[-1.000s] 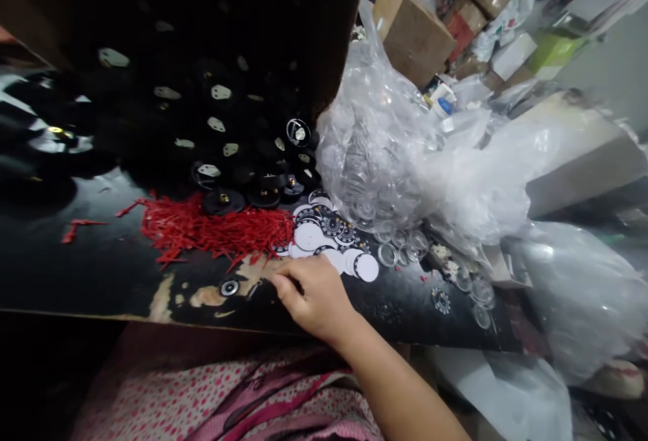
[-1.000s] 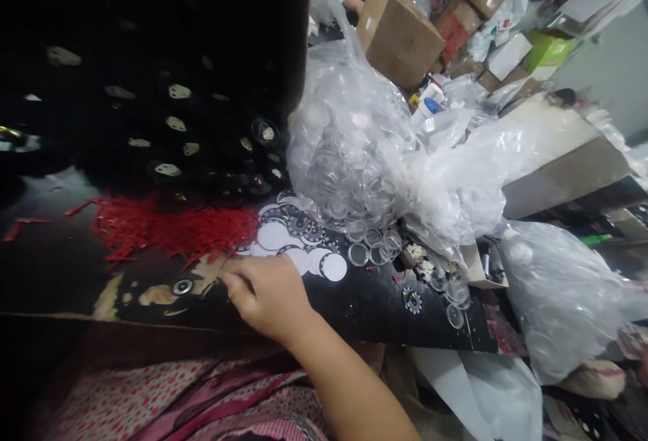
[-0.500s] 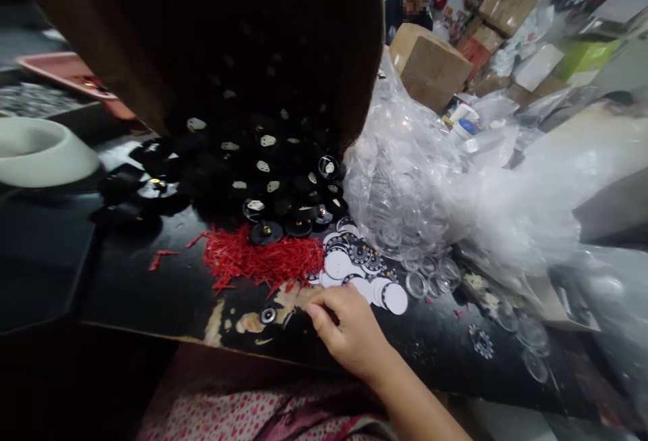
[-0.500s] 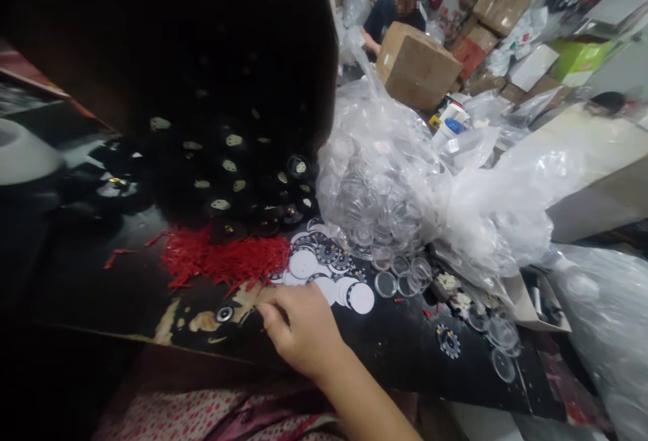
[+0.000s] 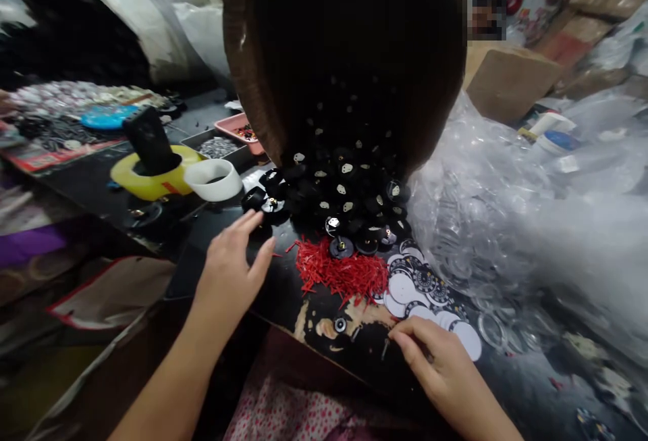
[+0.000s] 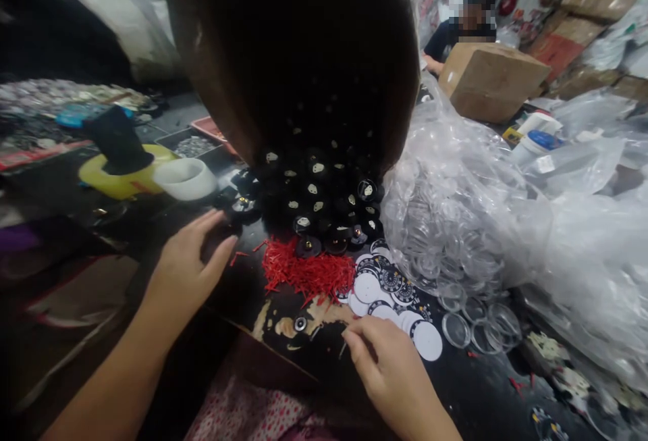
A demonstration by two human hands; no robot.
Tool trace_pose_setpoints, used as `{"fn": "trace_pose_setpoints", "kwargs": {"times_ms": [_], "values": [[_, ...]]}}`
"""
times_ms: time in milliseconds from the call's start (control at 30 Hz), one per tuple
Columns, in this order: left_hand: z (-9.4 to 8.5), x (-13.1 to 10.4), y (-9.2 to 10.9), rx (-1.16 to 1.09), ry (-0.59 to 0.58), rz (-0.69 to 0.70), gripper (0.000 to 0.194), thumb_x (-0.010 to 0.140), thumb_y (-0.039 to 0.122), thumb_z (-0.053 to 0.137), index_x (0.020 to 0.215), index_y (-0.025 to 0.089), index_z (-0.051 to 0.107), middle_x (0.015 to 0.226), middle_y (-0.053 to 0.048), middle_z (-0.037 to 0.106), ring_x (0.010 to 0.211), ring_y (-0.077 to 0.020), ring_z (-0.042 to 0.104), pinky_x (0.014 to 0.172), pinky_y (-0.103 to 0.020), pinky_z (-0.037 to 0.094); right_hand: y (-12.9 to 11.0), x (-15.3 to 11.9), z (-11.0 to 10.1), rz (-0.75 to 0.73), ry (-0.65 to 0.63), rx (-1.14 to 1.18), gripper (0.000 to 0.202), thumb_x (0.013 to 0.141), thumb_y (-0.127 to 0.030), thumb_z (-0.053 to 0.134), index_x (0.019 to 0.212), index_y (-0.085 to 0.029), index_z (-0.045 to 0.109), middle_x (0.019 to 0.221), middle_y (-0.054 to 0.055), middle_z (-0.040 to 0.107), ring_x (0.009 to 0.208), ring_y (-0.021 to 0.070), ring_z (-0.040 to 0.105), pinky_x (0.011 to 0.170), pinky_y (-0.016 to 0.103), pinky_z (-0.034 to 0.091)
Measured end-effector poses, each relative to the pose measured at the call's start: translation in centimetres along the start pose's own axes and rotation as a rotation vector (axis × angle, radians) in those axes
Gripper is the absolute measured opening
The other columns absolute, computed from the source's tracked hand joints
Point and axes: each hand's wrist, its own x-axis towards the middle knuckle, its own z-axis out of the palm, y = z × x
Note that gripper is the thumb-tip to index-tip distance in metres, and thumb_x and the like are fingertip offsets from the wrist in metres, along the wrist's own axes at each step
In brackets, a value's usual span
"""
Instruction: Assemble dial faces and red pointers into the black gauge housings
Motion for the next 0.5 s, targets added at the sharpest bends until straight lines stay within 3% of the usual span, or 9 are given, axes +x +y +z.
{"fn": "trace_pose_setpoints", "kwargs": {"times_ms": [100, 233, 300, 400, 500], "values": [[0.0, 2.1, -1.5, 0.023, -0.007, -0.065, 0.046, 0.087, 0.035, 0.064, 0.129, 0.017, 0.059, 0.145, -0.017, 0.054, 0.143, -0.0406, 0.034, 0.118, -0.061, 0.011, -0.4, 0.1, 0.2, -0.031, -0.006, 0.009, 0.024, 0.098, -0.032, 0.045, 0.088, -0.021, 0.064, 0.085, 0.003, 0.07, 0.079, 0.0196, 0.063, 0.072, 0.03, 0.044], [-0.7, 3.0, -1.8, -0.052, -0.071, -0.15, 0.034, 0.089, 0.036, 0.058, 0.117, 0.019, 0.068, 0.126, -0.005, 0.07, 0.136, -0.0384, 0.045, 0.118, -0.059, 0.011, -1.0, 0.5, 0.8, -0.058, -0.031, 0.024, 0.022, 0.096, -0.029, 0.048, 0.085, -0.021, 0.065, 0.083, 0.003, 0.07, 0.079, 0.0197, 0.063, 0.072, 0.031, 0.043], [-1.1, 1.4, -0.6, -0.154, -0.125, -0.204, 0.04, 0.089, 0.041, 0.057, 0.122, 0.019, 0.066, 0.122, -0.006, 0.072, 0.128, -0.0372, 0.054, 0.115, -0.057, 0.026, -1.4, 0.8, 0.9, -0.049, -0.038, 0.098, 0.021, 0.096, -0.029, 0.048, 0.09, -0.022, 0.067, 0.087, 0.003, 0.07, 0.081, 0.0191, 0.063, 0.074, 0.031, 0.044], [-0.7, -3.3, 3.0, -0.506, -0.312, -0.291, 0.048, 0.09, 0.051, 0.054, 0.129, 0.025, 0.063, 0.124, -0.007, 0.072, 0.111, -0.0317, 0.067, 0.098, -0.044, 0.051, -2.3, 1.6, 1.0, -0.013, -0.041, 0.291, 0.026, 0.095, -0.033, 0.053, 0.118, -0.025, 0.063, 0.092, 0.002, 0.069, 0.08, 0.0171, 0.062, 0.073, 0.029, 0.046], [0.2, -8.0, 7.1, -1.08, -0.536, -0.533, 0.048, 0.083, 0.044, 0.069, 0.129, 0.03, 0.066, 0.142, -0.007, 0.06, 0.129, -0.0321, 0.056, 0.105, -0.04, 0.046, -3.1, 2.6, 1.1, -0.021, -0.044, 0.374, 0.042, 0.092, -0.034, 0.06, 0.133, -0.026, 0.055, 0.088, 0.0, 0.066, 0.072, 0.0147, 0.058, 0.067, 0.027, 0.046]]}}
